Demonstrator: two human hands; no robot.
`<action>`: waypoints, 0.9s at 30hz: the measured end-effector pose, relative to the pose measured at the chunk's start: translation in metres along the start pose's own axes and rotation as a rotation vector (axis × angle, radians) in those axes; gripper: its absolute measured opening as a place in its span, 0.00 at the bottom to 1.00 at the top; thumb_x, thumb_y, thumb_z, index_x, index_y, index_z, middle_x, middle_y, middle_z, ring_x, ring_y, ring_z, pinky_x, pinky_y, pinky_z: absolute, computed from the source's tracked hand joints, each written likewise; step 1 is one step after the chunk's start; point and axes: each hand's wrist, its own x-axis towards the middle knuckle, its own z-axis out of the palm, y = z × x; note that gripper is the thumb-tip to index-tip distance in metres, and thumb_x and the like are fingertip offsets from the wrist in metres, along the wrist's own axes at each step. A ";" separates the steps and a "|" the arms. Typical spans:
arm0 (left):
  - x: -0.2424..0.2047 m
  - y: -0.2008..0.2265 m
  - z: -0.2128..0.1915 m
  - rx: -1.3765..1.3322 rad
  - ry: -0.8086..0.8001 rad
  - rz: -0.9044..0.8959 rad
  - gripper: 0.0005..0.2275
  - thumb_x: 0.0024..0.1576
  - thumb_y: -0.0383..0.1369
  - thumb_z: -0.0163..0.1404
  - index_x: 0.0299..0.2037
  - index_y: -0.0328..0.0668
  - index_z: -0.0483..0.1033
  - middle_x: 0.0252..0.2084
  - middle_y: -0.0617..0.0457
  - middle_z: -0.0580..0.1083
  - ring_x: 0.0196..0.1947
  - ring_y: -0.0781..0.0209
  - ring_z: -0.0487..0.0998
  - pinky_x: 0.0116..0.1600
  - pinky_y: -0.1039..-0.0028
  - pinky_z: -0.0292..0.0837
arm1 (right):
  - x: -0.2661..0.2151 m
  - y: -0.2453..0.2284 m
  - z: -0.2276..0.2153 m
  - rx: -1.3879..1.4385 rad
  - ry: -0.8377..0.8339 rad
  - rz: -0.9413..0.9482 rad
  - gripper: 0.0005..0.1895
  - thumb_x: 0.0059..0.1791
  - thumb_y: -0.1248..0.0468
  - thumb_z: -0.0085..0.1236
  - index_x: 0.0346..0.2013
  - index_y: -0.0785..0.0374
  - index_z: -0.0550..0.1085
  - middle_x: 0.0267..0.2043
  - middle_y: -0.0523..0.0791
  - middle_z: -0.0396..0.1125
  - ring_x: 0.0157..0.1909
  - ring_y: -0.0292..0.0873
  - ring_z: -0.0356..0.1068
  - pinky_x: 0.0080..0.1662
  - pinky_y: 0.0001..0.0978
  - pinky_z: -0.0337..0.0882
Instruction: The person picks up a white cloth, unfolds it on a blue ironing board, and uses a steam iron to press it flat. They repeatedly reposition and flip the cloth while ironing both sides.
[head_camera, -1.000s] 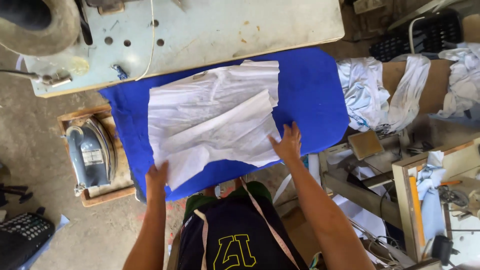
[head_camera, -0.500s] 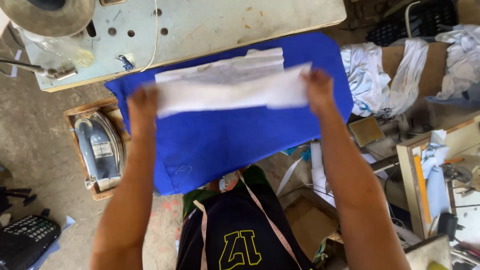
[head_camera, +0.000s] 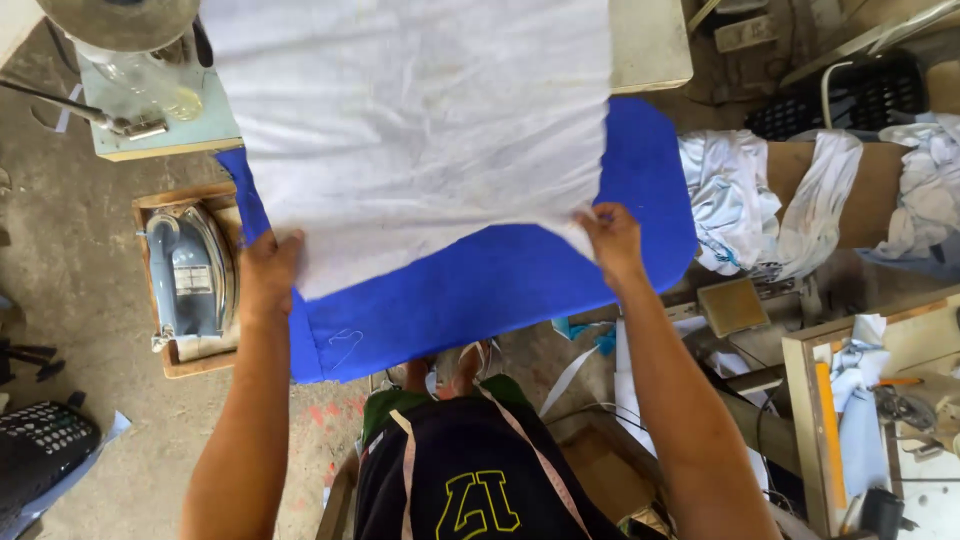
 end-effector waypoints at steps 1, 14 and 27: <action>-0.003 -0.013 0.007 0.001 0.002 0.002 0.11 0.60 0.43 0.60 0.45 0.47 0.86 0.31 0.45 0.78 0.35 0.58 0.80 0.38 0.58 0.73 | 0.002 0.016 0.002 0.003 -0.001 -0.001 0.19 0.46 0.58 0.76 0.46 0.61 0.78 0.36 0.48 0.76 0.35 0.37 0.76 0.35 0.31 0.77; -0.085 -0.197 0.027 0.291 -0.065 -0.234 0.19 0.60 0.45 0.55 0.47 0.35 0.83 0.40 0.35 0.80 0.46 0.34 0.81 0.46 0.46 0.74 | -0.070 0.147 -0.016 -0.209 -0.153 0.154 0.28 0.47 0.55 0.75 0.58 0.58 0.74 0.42 0.52 0.79 0.40 0.46 0.80 0.41 0.39 0.81; -0.201 -0.170 0.004 0.404 -0.175 -0.408 0.23 0.65 0.43 0.48 0.63 0.32 0.72 0.57 0.38 0.77 0.56 0.40 0.78 0.53 0.46 0.75 | -0.145 0.203 -0.053 -0.381 -0.301 0.343 0.28 0.50 0.52 0.66 0.62 0.52 0.70 0.62 0.51 0.74 0.65 0.48 0.74 0.59 0.41 0.76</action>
